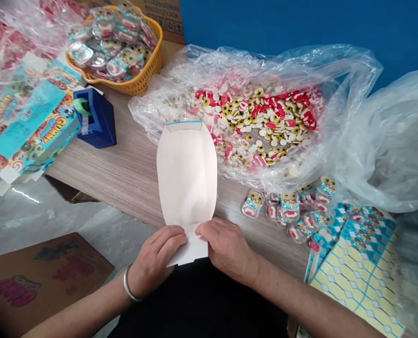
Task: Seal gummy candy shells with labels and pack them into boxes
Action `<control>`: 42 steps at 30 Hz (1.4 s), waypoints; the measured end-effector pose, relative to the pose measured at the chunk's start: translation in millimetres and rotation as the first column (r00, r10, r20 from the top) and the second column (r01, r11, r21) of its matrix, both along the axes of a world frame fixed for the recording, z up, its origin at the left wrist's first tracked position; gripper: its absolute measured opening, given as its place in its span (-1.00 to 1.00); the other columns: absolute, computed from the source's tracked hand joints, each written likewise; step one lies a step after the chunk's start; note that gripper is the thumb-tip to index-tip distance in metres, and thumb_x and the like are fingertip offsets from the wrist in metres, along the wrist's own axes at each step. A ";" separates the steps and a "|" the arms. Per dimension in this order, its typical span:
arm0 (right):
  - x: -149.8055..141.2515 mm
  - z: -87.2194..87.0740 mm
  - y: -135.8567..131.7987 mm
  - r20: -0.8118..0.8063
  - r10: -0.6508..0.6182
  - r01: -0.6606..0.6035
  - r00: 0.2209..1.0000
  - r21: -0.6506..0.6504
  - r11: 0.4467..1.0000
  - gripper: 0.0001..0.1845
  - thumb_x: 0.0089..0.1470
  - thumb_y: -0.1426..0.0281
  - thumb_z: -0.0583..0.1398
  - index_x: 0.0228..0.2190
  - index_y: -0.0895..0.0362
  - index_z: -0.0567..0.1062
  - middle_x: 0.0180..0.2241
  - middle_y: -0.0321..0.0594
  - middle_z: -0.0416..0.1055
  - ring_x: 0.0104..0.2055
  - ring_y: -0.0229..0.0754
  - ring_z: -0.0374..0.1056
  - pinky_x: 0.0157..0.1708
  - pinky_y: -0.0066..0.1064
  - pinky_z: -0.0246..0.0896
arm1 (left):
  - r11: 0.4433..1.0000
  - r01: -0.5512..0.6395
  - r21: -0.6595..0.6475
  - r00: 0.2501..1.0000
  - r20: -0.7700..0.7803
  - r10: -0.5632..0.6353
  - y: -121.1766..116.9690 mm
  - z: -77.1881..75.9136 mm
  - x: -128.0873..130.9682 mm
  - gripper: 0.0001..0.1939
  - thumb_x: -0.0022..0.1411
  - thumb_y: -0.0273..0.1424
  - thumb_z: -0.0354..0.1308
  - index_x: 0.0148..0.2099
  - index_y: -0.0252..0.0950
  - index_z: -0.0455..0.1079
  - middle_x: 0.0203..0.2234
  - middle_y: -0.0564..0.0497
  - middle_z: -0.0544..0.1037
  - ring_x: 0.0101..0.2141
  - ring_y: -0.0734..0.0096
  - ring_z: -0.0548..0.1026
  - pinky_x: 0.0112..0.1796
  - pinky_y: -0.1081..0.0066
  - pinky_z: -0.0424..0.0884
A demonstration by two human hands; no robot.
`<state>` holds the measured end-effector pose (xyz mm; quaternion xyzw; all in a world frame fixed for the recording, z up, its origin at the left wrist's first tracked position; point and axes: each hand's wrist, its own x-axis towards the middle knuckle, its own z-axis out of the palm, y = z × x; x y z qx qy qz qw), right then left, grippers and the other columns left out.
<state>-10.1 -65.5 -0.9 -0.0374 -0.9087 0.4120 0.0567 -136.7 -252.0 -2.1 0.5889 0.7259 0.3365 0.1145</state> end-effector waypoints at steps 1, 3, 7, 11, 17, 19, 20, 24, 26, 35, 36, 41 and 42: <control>-0.4 0.0 0.4 0.010 -0.003 0.003 1.000 -0.021 1.000 -0.74 0.11 0.64 0.11 -0.24 0.11 0.46 -0.36 -0.22 0.55 -0.33 -0.20 0.45 -0.31 -0.42 0.34 | 0.999 -0.041 0.015 0.999 -0.036 0.041 0.4 0.8 0.3 -0.79 0.35 -0.59 -0.03 -0.06 -0.26 0.34 -0.25 -0.04 0.59 -0.14 0.29 0.49 -0.13 0.27 0.39; -1.7 1.1 1.6 0.040 0.005 -0.002 0.999 -0.054 0.999 -0.71 0.10 0.66 0.10 -0.22 0.10 0.46 -0.33 -0.23 0.55 -0.31 -0.20 0.46 -0.29 -0.42 0.34 | 0.992 -0.119 0.037 0.986 -0.109 0.122 1.6 4.3 0.2 -0.77 0.31 -0.61 0.02 -0.09 -0.23 0.37 -0.30 0.04 0.63 -0.13 0.26 0.50 -0.12 0.22 0.32; -6.4 8.2 5.2 0.159 0.056 -0.046 0.986 -0.063 0.997 -0.67 0.06 0.68 0.11 -0.21 0.10 0.48 -0.29 -0.23 0.56 -0.26 -0.18 0.47 -0.24 -0.41 0.32 | 0.985 -0.169 0.025 0.971 -0.169 0.171 3.8 13.1 0.3 -0.77 0.30 -0.61 0.04 -0.10 -0.20 0.38 -0.32 0.10 0.66 -0.21 0.28 0.50 -0.21 0.22 0.27; -13.6 20.1 10.1 0.339 0.124 -0.092 0.932 -0.110 0.990 -0.62 0.01 0.70 0.12 -0.22 0.08 0.51 -0.27 -0.27 0.56 -0.23 -0.19 0.47 -0.21 -0.43 0.28 | 0.982 -0.186 -0.036 0.970 -0.164 0.178 3.8 13.3 3.5 -0.79 0.31 -0.60 0.05 -0.09 -0.22 0.37 -0.34 0.07 0.63 -0.34 0.34 0.50 -0.31 0.28 0.32; -23.1 40.3 13.0 0.470 0.130 -0.050 0.873 -0.180 0.982 -0.74 0.21 0.56 0.09 -0.17 0.05 0.50 -0.24 -0.29 0.57 -0.22 -0.20 0.47 -0.19 -0.43 0.24 | 0.960 -0.256 -0.114 0.966 -0.014 0.256 2.0 1.2 6.1 -0.80 0.32 -0.57 0.07 -0.04 -0.24 0.33 -0.34 0.05 0.59 -0.38 0.42 0.57 -0.34 0.43 0.47; -25.2 44.0 11.0 0.503 0.083 -0.001 0.860 -0.163 0.987 -0.74 0.24 0.51 0.07 -0.09 0.06 0.46 -0.24 -0.26 0.57 -0.23 -0.18 0.49 -0.23 -0.41 0.23 | 0.955 -0.271 -0.123 0.959 0.053 0.279 2.7 -1.1 4.8 -0.76 0.36 -0.54 0.05 0.04 -0.23 0.31 -0.29 0.04 0.61 -0.34 0.43 0.60 -0.31 0.47 0.50; -25.9 44.5 9.6 0.518 0.053 0.027 0.854 -0.146 0.989 -0.71 0.24 0.51 0.07 -0.04 0.07 0.43 -0.23 -0.25 0.58 -0.23 -0.16 0.49 -0.25 -0.41 0.22 | 0.952 -0.277 -0.127 0.955 0.072 0.288 3.3 -1.9 4.3 -0.71 0.37 -0.52 0.04 0.11 -0.22 0.29 -0.26 0.02 0.61 -0.32 0.42 0.61 -0.29 0.47 0.52; -27.7 38.1 2.8 0.544 -0.090 0.145 0.834 -0.059 0.988 -0.65 0.23 0.46 0.08 0.05 0.14 0.38 -0.25 -0.15 0.59 -0.27 -0.10 0.51 -0.32 -0.38 0.21 | 0.933 -0.324 -0.156 0.933 0.112 0.342 4.8 -6.5 5.9 -0.53 0.41 -0.45 0.03 0.31 -0.22 0.12 -0.24 -0.02 0.62 -0.36 0.41 0.61 -0.30 0.46 0.56; -28.5 31.9 0.0 0.513 -0.155 0.189 0.844 -0.013 0.982 -0.61 0.24 0.43 0.08 0.09 0.17 0.34 -0.29 -0.13 0.60 -0.31 -0.08 0.52 -0.35 -0.38 0.20 | 0.930 -0.348 -0.118 0.923 0.129 0.361 3.6 -11.4 8.8 -0.43 0.40 -0.43 0.06 0.38 -0.23 0.01 -0.20 -0.05 0.60 -0.35 0.42 0.61 -0.30 0.46 0.57; -31.7 32.7 -11.0 0.416 -0.209 0.001 0.885 0.449 0.894 -0.45 0.25 0.41 0.16 0.24 0.15 0.26 -0.19 -0.03 0.59 -0.38 -0.08 0.48 -0.42 -0.32 0.18 | 0.958 -0.286 0.001 0.919 -0.284 0.275 0.1 -26.0 13.9 -0.74 0.32 -0.65 0.03 -0.08 -0.23 0.41 0.01 -0.13 0.48 -0.24 0.41 0.53 -0.23 0.42 0.51; -30.2 36.5 -13.3 0.343 -0.211 -0.005 0.915 0.533 0.846 -0.50 0.26 0.41 0.17 0.20 0.15 0.32 -0.09 0.05 0.56 -0.34 -0.06 0.47 -0.39 -0.29 0.20 | 0.960 -0.281 -0.001 0.918 -0.294 0.268 1.6 -25.3 13.8 -0.77 0.33 -0.64 0.03 -0.13 -0.24 0.41 -0.01 -0.11 0.50 -0.25 0.40 0.52 -0.24 0.41 0.50; -31.2 41.9 -24.6 0.192 0.041 -0.158 0.981 0.646 0.747 -0.80 0.20 0.41 0.23 -0.15 0.21 0.55 -0.05 0.10 0.51 -0.04 0.12 0.36 -0.03 -0.03 0.18 | 0.982 -0.183 -0.053 0.958 -0.232 0.166 6.7 -24.0 11.6 -0.82 0.37 -0.59 -0.01 -0.20 -0.26 0.38 -0.35 -0.01 0.52 -0.41 0.37 0.37 -0.33 0.37 0.42; -34.6 38.7 -26.1 0.256 0.092 -0.235 0.962 0.615 0.753 -0.88 0.17 0.45 0.24 -0.24 0.22 0.56 -0.17 0.05 0.53 -0.08 0.10 0.37 -0.01 -0.03 0.16 | 0.983 -0.178 -0.047 0.961 -0.225 0.163 6.7 -24.9 11.0 -0.81 0.37 -0.59 -0.03 -0.22 -0.27 0.36 -0.38 -0.01 0.50 -0.43 0.37 0.36 -0.33 0.37 0.42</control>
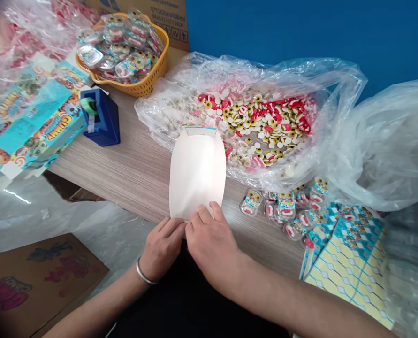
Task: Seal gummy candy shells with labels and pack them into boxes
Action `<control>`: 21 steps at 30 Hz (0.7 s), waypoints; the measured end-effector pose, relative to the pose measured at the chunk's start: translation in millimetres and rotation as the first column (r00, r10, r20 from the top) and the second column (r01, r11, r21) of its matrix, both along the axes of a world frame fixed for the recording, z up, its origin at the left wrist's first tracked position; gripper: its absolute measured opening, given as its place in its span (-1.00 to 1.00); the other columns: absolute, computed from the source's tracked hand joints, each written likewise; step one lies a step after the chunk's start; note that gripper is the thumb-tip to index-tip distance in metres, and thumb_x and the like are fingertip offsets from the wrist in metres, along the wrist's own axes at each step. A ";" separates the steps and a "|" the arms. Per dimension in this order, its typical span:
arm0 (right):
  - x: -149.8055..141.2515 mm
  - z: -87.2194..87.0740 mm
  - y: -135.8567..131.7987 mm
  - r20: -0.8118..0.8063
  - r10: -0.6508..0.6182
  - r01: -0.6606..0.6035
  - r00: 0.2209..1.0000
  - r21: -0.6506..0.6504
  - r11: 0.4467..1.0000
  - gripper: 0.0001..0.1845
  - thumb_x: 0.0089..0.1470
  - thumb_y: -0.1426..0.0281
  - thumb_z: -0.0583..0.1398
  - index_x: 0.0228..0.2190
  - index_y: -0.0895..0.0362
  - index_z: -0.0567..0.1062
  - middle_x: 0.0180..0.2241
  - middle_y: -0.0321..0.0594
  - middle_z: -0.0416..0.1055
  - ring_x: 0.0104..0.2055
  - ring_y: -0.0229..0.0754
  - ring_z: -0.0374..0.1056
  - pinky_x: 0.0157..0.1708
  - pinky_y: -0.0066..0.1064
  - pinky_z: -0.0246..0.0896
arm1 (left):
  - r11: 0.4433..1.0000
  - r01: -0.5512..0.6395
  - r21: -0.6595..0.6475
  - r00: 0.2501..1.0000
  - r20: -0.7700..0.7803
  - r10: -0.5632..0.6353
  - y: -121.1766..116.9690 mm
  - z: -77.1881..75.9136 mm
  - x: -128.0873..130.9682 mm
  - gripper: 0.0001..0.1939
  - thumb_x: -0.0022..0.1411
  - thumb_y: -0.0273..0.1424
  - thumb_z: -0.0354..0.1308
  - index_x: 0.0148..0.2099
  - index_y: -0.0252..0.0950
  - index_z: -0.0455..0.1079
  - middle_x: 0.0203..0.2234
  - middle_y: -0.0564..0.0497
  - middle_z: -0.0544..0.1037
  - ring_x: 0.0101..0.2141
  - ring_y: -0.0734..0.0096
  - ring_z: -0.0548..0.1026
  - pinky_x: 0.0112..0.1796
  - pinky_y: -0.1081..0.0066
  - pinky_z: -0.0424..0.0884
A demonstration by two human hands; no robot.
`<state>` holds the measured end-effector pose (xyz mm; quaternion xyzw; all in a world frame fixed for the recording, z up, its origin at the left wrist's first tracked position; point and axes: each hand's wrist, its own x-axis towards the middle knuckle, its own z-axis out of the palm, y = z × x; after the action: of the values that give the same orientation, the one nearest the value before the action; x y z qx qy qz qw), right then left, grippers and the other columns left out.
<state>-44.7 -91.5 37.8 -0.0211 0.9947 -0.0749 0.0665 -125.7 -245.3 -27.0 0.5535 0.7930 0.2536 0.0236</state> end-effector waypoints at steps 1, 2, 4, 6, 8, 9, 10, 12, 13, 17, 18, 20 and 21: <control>-4.0 -4.1 -1.0 0.077 0.027 -0.025 0.997 -0.022 0.999 -0.94 0.14 0.50 0.24 -0.31 0.21 0.55 -0.27 -0.01 0.52 -0.14 0.07 0.38 -0.03 -0.04 0.15 | 1.000 0.002 0.011 1.000 0.004 -0.003 -0.4 -1.2 -0.5 -0.79 0.37 -0.61 -0.05 -0.23 -0.27 0.35 -0.39 -0.02 0.49 -0.42 0.37 0.36 -0.32 0.37 0.43; -8.2 -8.6 -1.5 0.144 0.036 -0.030 0.989 -0.041 0.999 -0.93 0.13 0.54 0.22 -0.36 0.20 0.53 -0.33 -0.06 0.50 -0.20 0.03 0.38 -0.07 -0.07 0.15 | 1.000 -0.001 0.021 1.000 0.010 0.000 -1.2 -2.9 -1.0 -0.79 0.37 -0.62 -0.07 -0.21 -0.27 0.34 -0.37 -0.03 0.49 -0.40 0.36 0.39 -0.28 0.37 0.45; -15.8 -16.9 -1.3 0.223 0.011 0.002 0.975 -0.056 0.998 -0.88 0.13 0.59 0.17 -0.35 0.20 0.52 -0.33 -0.09 0.48 -0.24 0.00 0.38 -0.15 -0.12 0.12 | 0.999 -0.016 0.033 1.000 0.028 0.015 -3.4 -7.4 -1.5 -0.79 0.37 -0.62 -0.07 -0.10 -0.29 0.33 -0.25 -0.08 0.52 -0.27 0.34 0.47 -0.16 0.36 0.49; -21.0 -22.5 0.2 0.249 -0.025 0.044 0.968 -0.072 0.996 -0.84 0.15 0.58 0.13 -0.29 0.21 0.52 -0.28 -0.08 0.49 -0.21 0.01 0.39 -0.17 -0.14 0.08 | 0.999 -0.035 0.036 0.999 0.027 0.034 -5.3 -13.2 -1.0 -0.73 0.37 -0.60 -0.04 0.08 -0.33 0.27 -0.09 -0.15 0.51 -0.09 0.30 0.50 -0.04 0.34 0.48; -25.0 -25.5 2.4 0.277 -0.033 0.065 0.960 -0.109 0.992 -0.82 0.16 0.57 0.12 -0.28 0.21 0.52 -0.27 -0.09 0.51 -0.19 0.00 0.40 -0.17 -0.16 0.04 | 0.996 -0.079 0.051 0.997 0.003 0.078 -5.6 -19.5 0.5 -0.66 0.36 -0.58 -0.02 0.16 -0.34 0.22 -0.01 -0.20 0.48 0.00 0.26 0.50 0.00 0.34 0.48; -27.4 -26.2 3.6 0.296 -0.029 0.071 0.955 -0.131 0.989 -0.82 0.16 0.56 0.12 -0.29 0.19 0.53 -0.28 -0.10 0.52 -0.17 -0.01 0.40 -0.16 -0.17 0.02 | 0.992 -0.106 0.064 0.994 -0.010 0.107 -5.1 -22.5 1.7 -0.66 0.36 -0.58 -0.01 0.16 -0.34 0.22 0.00 -0.20 0.48 0.00 0.26 0.51 -0.01 0.35 0.50; -30.3 -26.6 4.7 0.321 -0.019 0.072 0.947 -0.152 0.986 -0.83 0.16 0.55 0.13 -0.31 0.18 0.53 -0.28 -0.11 0.54 -0.16 -0.02 0.41 -0.15 -0.18 0.01 | 0.988 -0.136 0.076 0.990 -0.016 0.137 -4.1 -25.3 3.1 -0.66 0.36 -0.58 0.00 0.16 -0.34 0.22 0.00 -0.20 0.49 0.00 0.25 0.52 -0.03 0.35 0.51; -37.5 -26.8 6.6 0.385 -0.005 0.078 0.923 -0.174 0.982 -0.87 0.12 0.52 0.17 -0.34 0.16 0.54 -0.30 -0.12 0.56 -0.16 -0.03 0.43 -0.16 -0.21 0.00 | 0.978 -0.187 0.096 0.982 -0.008 0.189 -1.6 -29.7 6.1 -0.66 0.35 -0.57 0.03 0.15 -0.33 0.23 -0.01 -0.20 0.50 -0.01 0.25 0.53 -0.05 0.36 0.52; -41.1 -26.7 7.1 0.416 -0.002 0.081 0.909 -0.173 0.981 -0.89 0.09 0.51 0.19 -0.35 0.16 0.55 -0.30 -0.12 0.58 -0.16 -0.02 0.43 -0.17 -0.22 0.00 | 0.973 -0.205 0.105 0.978 -0.001 0.206 -0.5 -31.4 7.4 -0.65 0.34 -0.57 0.04 0.16 -0.33 0.22 -0.01 -0.20 0.50 0.00 0.24 0.53 -0.04 0.35 0.52; -44.9 -25.9 5.2 0.462 -0.012 0.087 0.887 -0.140 0.986 -0.90 0.07 0.47 0.21 -0.34 0.17 0.56 -0.29 -0.09 0.59 -0.16 0.01 0.45 -0.18 -0.22 0.01 | 0.961 -0.230 0.153 0.973 0.012 0.231 0.3 -33.3 9.4 -0.54 0.33 -0.59 0.07 0.25 -0.35 0.17 0.15 -0.29 0.41 0.16 0.17 0.44 0.05 0.31 0.50; -42.3 -25.9 3.9 0.444 -0.016 0.080 0.896 -0.126 0.989 -0.88 0.09 0.47 0.20 -0.33 0.18 0.57 -0.28 -0.07 0.59 -0.15 0.02 0.45 -0.17 -0.22 0.01 | 0.962 -0.222 0.161 0.975 0.020 0.221 -0.4 -32.6 8.9 -0.48 0.33 -0.60 0.07 0.30 -0.35 0.13 0.22 -0.32 0.34 0.22 0.14 0.37 0.08 0.28 0.48; -35.1 -26.1 1.1 0.395 -0.026 0.073 0.918 -0.106 0.992 -0.85 0.12 0.48 0.17 -0.30 0.20 0.57 -0.25 -0.04 0.58 -0.13 0.02 0.45 -0.15 -0.21 0.02 | 0.962 -0.219 0.165 0.975 0.066 0.211 -2.1 -30.4 7.6 -0.34 0.30 -0.63 0.06 0.40 -0.33 0.01 0.36 -0.35 0.12 0.33 0.08 0.20 0.12 0.25 0.45; -31.6 -26.4 -0.1 0.375 -0.032 0.074 0.927 -0.099 0.992 -0.83 0.14 0.49 0.16 -0.29 0.21 0.57 -0.24 -0.03 0.57 -0.12 0.02 0.45 -0.14 -0.21 0.02 | 0.960 -0.225 0.165 0.973 0.094 0.212 -2.9 -29.6 7.2 -0.27 0.29 -0.64 0.06 0.44 -0.31 -0.07 0.40 -0.33 0.02 0.36 0.07 0.12 0.13 0.25 0.45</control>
<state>-76.3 -91.6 11.4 0.0169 0.9585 -0.1348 0.2505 -118.5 -248.2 -56.5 0.4523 0.8226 0.3438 -0.0232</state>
